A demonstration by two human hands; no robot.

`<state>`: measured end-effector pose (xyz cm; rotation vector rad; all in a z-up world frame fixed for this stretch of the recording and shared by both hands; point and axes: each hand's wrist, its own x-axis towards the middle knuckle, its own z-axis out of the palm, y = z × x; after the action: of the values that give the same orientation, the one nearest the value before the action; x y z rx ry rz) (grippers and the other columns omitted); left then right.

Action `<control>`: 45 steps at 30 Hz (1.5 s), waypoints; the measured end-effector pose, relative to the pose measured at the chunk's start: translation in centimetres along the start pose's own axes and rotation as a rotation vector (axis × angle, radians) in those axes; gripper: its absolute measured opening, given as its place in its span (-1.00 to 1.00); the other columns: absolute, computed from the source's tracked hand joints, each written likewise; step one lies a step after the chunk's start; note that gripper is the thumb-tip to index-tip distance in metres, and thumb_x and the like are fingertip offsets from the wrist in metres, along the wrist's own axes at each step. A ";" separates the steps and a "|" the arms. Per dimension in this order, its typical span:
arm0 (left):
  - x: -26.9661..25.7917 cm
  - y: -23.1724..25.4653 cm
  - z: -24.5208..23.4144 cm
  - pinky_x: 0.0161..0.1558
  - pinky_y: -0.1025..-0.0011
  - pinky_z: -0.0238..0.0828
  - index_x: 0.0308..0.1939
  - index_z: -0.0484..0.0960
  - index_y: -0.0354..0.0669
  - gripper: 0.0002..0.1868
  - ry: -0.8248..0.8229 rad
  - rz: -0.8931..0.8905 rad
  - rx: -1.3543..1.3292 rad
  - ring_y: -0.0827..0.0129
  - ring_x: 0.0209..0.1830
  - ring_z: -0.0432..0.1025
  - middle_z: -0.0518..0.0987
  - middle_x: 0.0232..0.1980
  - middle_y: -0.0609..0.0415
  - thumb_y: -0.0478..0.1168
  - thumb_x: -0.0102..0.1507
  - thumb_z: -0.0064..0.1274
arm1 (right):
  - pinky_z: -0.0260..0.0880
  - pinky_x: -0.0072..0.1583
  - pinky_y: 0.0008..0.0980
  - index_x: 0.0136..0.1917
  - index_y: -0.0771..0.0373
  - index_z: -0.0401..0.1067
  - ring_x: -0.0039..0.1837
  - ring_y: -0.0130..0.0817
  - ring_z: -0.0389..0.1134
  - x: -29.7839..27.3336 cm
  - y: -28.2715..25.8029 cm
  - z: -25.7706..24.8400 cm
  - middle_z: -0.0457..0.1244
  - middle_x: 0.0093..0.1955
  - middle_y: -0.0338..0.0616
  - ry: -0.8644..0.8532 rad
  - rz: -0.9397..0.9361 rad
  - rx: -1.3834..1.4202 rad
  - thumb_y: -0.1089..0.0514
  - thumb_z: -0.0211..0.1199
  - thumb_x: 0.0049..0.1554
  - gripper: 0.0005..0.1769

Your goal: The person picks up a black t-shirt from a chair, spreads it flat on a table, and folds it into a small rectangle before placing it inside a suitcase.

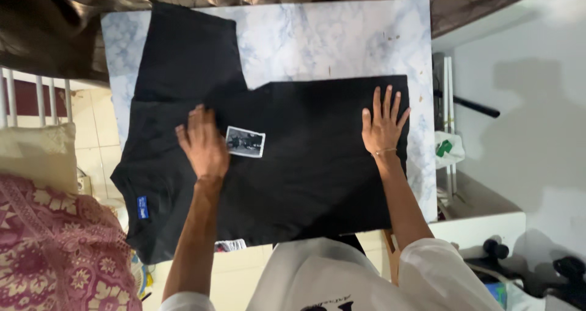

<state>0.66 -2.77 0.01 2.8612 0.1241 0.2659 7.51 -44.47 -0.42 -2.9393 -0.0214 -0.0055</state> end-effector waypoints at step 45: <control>2.4 4.6 2.2 0.57 -0.08 -0.24 0.54 0.26 -0.30 -0.33 -0.048 0.083 -0.107 0.07 0.62 0.08 0.22 0.62 -0.08 -0.28 0.30 -0.17 | -0.32 0.58 0.24 0.66 0.05 -0.01 0.71 -0.09 -0.24 1.3 -15.1 2.8 -0.18 0.73 -0.12 -0.133 -0.487 0.112 -0.19 -0.03 0.32 -0.27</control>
<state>3.72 -7.51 -0.43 2.7679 -0.0176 0.2131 8.55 -29.10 -0.13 -2.7395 -0.7271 0.1146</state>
